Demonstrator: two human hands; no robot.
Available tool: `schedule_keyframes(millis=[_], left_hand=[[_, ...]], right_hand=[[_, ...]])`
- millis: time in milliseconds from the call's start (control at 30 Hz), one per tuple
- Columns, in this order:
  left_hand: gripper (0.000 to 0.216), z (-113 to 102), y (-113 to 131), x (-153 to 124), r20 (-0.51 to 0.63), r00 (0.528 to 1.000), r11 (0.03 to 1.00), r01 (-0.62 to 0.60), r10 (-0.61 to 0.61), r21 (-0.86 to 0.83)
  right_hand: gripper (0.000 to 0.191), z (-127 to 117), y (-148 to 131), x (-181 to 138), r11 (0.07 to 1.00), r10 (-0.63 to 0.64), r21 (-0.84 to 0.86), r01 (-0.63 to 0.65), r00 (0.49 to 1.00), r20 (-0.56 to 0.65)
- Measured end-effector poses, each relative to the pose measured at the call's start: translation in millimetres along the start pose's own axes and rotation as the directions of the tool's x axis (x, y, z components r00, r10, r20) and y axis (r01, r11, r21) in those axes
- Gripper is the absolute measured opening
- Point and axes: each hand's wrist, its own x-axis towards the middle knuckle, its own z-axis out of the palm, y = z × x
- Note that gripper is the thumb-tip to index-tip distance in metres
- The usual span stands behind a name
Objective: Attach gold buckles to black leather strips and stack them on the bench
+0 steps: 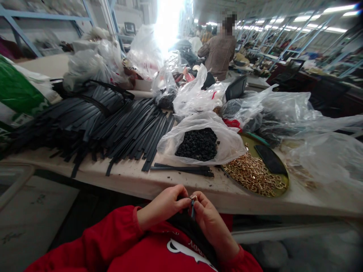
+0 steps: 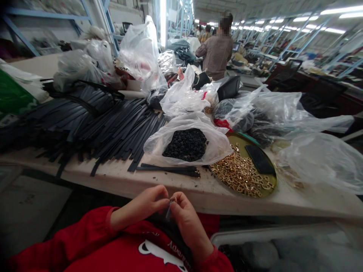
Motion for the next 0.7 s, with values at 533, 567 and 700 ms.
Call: schedule_keyframes(millis=[533, 567, 700], left_hand=[[0.027, -0.5, 4.3, -4.9, 0.115, 0.993, 0.996, 0.006, 0.004, -0.089], [0.026, -0.4, 2.9, -4.2, 0.104, 0.995, 0.997, 0.017, -0.009, -0.069], [0.031, -4.9, -2.8, -1.7, 0.16, 0.987, 0.993, 0.033, -0.013, -0.118]], right_hand=[[0.028, -15.8, 1.3, 9.2, 0.77, -0.417, -0.618, 0.161, 0.859, -0.297], [0.029, -16.6, 0.5, 8.7, 0.724, -0.417, -0.675, 0.139, 0.869, -0.268], [0.025, -12.4, -6.3, 4.9, 0.684, -0.205, -0.728, 0.046, 0.97, -0.132]])
